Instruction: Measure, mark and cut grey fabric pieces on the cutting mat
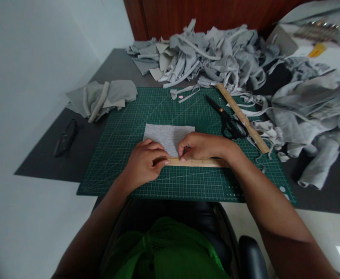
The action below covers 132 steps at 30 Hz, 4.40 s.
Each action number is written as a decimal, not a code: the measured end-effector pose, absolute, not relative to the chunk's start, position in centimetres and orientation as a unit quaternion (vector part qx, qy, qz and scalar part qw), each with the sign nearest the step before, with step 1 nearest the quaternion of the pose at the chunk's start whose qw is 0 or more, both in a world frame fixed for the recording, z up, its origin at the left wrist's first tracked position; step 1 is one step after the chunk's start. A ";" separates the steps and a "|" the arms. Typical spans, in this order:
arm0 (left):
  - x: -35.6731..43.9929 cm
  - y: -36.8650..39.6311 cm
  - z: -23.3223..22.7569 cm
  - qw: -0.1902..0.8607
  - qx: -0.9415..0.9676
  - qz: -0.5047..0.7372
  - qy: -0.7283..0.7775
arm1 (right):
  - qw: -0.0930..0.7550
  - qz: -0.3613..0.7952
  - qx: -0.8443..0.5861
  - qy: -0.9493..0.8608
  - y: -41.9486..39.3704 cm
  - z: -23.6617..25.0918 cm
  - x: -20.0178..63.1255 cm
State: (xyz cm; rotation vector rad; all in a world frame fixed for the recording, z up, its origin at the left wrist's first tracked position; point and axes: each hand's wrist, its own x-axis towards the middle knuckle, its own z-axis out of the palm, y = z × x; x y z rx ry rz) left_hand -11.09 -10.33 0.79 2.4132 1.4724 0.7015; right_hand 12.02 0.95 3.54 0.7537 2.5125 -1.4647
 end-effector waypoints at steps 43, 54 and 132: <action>-11.2 -10.4 0.9 0.119 0.830 0.209 0.504 | 0.055 -0.483 0.247 0.838 1.4 3.2 12.2; -11.0 -10.5 1.4 0.124 0.821 0.200 0.520 | 0.050 -0.489 0.277 0.826 0.5 3.4 12.2; -4.7 -14.2 -1.3 0.040 0.808 0.169 0.563 | -0.058 -0.599 0.279 0.749 3.5 3.5 14.7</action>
